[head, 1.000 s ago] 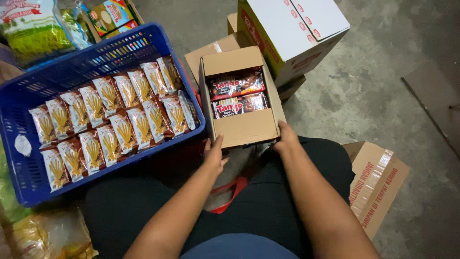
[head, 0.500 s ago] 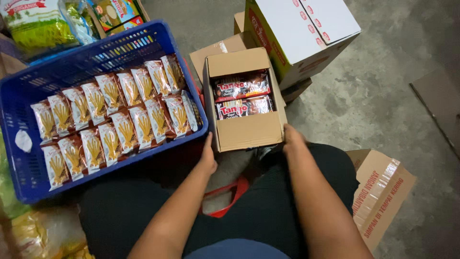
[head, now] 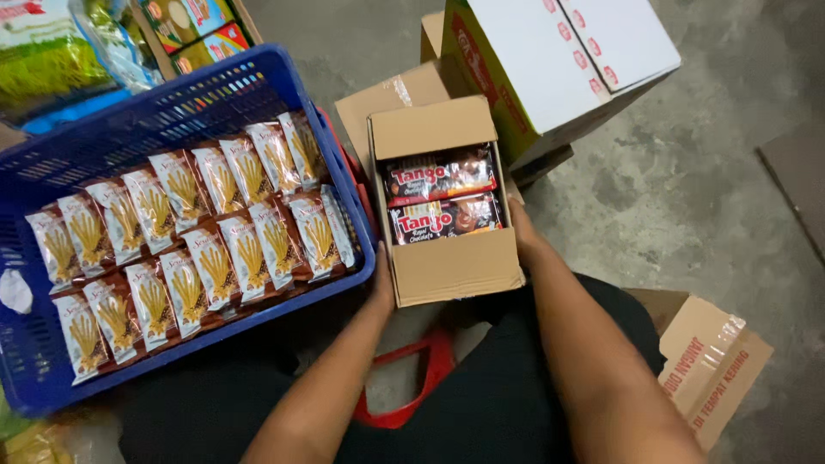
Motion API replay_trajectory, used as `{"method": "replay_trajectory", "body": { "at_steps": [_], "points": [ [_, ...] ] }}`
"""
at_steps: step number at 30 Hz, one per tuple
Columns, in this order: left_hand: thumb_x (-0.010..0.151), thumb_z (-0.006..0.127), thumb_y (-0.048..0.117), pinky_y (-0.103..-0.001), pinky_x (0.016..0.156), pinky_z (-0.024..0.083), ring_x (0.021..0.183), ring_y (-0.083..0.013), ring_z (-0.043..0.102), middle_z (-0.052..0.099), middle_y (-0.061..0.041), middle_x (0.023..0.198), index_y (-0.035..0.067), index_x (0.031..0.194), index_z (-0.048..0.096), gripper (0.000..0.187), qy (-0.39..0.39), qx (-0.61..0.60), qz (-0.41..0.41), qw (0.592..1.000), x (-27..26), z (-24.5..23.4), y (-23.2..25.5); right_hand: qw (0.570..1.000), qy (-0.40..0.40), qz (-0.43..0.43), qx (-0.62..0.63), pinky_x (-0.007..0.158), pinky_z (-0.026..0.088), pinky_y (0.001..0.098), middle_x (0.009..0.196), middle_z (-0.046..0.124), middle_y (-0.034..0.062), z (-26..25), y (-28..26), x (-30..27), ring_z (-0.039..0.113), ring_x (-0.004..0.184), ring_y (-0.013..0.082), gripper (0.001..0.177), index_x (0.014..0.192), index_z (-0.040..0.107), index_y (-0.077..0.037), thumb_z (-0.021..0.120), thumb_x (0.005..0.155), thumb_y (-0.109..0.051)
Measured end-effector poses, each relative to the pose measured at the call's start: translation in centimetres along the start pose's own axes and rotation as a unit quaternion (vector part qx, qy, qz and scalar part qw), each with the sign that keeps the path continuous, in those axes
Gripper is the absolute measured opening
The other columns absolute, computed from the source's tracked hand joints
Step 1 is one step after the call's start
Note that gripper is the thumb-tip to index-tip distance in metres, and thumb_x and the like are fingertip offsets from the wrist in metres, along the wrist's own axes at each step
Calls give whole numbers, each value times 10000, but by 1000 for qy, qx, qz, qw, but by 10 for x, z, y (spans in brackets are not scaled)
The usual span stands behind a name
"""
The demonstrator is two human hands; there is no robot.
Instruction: The person packs multiple chocolate wafers from a blue plastic crate into a cardboard box and moves the packed box aside.
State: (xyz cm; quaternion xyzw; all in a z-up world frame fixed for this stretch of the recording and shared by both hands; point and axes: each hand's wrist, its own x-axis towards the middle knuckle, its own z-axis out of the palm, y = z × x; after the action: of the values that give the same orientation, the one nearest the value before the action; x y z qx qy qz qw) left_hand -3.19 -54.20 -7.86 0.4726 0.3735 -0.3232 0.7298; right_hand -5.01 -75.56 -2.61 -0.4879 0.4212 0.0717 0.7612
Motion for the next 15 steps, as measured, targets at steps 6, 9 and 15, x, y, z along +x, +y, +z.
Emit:
{"method": "replay_trajectory", "body": {
  "at_steps": [6,9,15],
  "points": [
    [803,567,839,-466,1280,303,1478,-339,418,439,-154,1602,250,1550,444,959,-81,-34,-57,995,-15,-4,-14,959,-125,-255,3,1042,491,550,1380,603,237,-22,13,7,585,1270,297,909,1495,496,-77,926,696,-133],
    [828,558,824,-477,1230,367,1422,-353,489,506,-190,1543,184,1523,495,946,-101,-61,-59,991,-15,-12,-26,997,-13,-20,68,970,531,441,1104,696,197,1,-19,-61,654,1002,272,520,1269,660,22,572,1020,-426],
    [758,727,710,-423,827,632,952,-303,734,742,-142,1100,157,1176,737,693,-41,-135,-48,989,-97,-5,-4,1000,17,13,23,390,426,236,588,593,101,10,-37,-102,603,475,171,607,828,691,-80,646,917,-678]
  ]
}}
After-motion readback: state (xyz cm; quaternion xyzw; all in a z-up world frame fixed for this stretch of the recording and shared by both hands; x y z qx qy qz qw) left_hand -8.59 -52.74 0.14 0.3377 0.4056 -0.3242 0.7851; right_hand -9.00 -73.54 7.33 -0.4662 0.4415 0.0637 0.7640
